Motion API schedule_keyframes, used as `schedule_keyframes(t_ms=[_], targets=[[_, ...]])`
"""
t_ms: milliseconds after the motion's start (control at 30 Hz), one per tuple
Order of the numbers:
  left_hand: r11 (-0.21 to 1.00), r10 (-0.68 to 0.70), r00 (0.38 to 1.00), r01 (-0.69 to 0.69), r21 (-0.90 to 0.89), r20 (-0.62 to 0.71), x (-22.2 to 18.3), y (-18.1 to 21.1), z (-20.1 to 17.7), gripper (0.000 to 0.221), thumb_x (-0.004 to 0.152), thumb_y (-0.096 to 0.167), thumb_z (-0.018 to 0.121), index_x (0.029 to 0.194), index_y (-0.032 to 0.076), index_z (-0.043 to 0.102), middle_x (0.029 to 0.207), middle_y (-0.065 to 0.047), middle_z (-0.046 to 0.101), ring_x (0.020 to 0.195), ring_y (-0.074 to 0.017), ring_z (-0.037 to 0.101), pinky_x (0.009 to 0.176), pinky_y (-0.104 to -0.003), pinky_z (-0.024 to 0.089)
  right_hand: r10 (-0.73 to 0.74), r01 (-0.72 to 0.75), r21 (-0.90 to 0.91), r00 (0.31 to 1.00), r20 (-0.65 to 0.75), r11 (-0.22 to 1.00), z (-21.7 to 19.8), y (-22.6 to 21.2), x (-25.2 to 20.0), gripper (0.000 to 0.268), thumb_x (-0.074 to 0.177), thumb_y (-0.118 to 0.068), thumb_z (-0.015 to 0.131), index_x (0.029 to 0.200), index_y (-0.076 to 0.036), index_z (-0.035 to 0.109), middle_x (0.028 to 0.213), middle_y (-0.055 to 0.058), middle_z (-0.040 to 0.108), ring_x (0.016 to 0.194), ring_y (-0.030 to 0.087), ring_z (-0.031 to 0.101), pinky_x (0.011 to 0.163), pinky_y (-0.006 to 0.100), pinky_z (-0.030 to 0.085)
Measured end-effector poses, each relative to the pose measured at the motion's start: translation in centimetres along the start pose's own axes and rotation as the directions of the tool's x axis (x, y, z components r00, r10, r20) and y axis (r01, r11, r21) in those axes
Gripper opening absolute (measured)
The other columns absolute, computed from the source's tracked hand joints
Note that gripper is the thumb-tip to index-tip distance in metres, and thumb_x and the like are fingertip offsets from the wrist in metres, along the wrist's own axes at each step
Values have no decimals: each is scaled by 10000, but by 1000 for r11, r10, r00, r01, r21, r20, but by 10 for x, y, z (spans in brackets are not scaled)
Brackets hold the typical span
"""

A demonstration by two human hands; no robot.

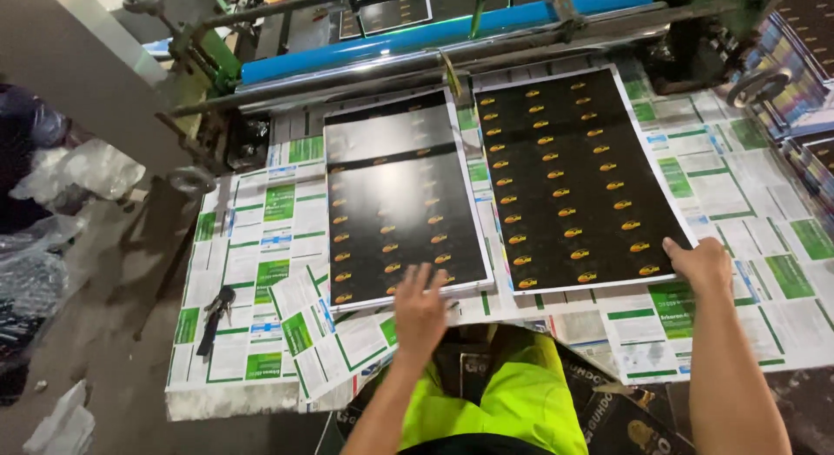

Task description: Feed printed sheets into a coating or finishing machine.

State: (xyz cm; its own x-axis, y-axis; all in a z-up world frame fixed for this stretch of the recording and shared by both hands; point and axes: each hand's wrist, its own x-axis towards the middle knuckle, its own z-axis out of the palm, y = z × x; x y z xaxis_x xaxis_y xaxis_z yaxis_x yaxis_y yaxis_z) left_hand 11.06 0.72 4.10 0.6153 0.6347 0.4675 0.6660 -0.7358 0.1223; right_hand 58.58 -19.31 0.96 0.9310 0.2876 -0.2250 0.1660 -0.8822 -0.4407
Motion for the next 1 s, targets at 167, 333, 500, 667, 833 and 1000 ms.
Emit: schedule_keyframes(t_ms=[167, 333, 500, 667, 833, 1000], targets=[[1000, -4, 1000, 4, -20, 14, -33, -50, 17, 479, 828, 153, 721, 1305, 171, 681, 1451, -60, 599, 1373, -352, 511, 1129, -592, 363, 27, -27, 18, 999, -28, 999, -9, -17, -19, 560, 980, -415, 753, 1088, 134, 737, 972, 341, 738, 840, 495, 703, 727, 593, 552], [999, -32, 996, 29, -45, -79, -33, -51, 21, 479, 780, 57, 753, 1239, 194, 740, 1400, -6, 662, 1342, -285, 570, 1135, -531, 379, 16, -16, 22, 999, 35, 1000, -2, -5, 0, 588, 989, -453, 759, 965, 134, 728, 744, 240, 729, 682, 382, 698, 678, 519, 560], [994, -79, 991, 71, -79, -110, -34, -51, 17, 419, 812, 98, 753, 1223, 176, 748, 1342, 35, 703, 1327, -249, 590, 1137, -498, 393, -257, 194, -281, 944, -208, 940, -1, -7, -41, 653, 1087, -582, 562, 1221, 56, 597, 1086, 287, 580, 1006, 413, 536, 847, 562, 453], [995, -86, 990, 79, -62, -109, -34, -52, 24, 397, 830, 136, 753, 1224, 186, 750, 1345, 44, 703, 1326, -241, 593, 1138, -494, 395, -777, 679, -389, 595, -205, 623, 25, -34, -119, 725, 843, -592, 671, 1381, -109, 624, 1391, 168, 623, 1260, 337, 595, 1033, 454, 527], [995, -82, 989, 76, -57, -121, -36, -52, 20, 412, 827, 139, 743, 1238, 167, 735, 1348, 43, 702, 1327, -233, 593, 1141, -473, 384, -937, 868, -362, 347, -50, 340, 56, -21, -124, 709, 769, -478, 707, 1367, -110, 605, 1509, 82, 581, 1424, 313, 526, 1172, 448, 420], [992, -90, 989, 79, -98, -118, -34, -51, 17, 352, 853, 170, 742, 1204, 146, 746, 1334, 18, 710, 1313, -251, 606, 1137, -495, 389, -954, 859, -437, 301, 9, 267, 76, -10, -86, 430, 788, -227, 731, 1214, -185, 692, 1310, -6, 714, 1161, 276, 698, 913, 392, 594]])
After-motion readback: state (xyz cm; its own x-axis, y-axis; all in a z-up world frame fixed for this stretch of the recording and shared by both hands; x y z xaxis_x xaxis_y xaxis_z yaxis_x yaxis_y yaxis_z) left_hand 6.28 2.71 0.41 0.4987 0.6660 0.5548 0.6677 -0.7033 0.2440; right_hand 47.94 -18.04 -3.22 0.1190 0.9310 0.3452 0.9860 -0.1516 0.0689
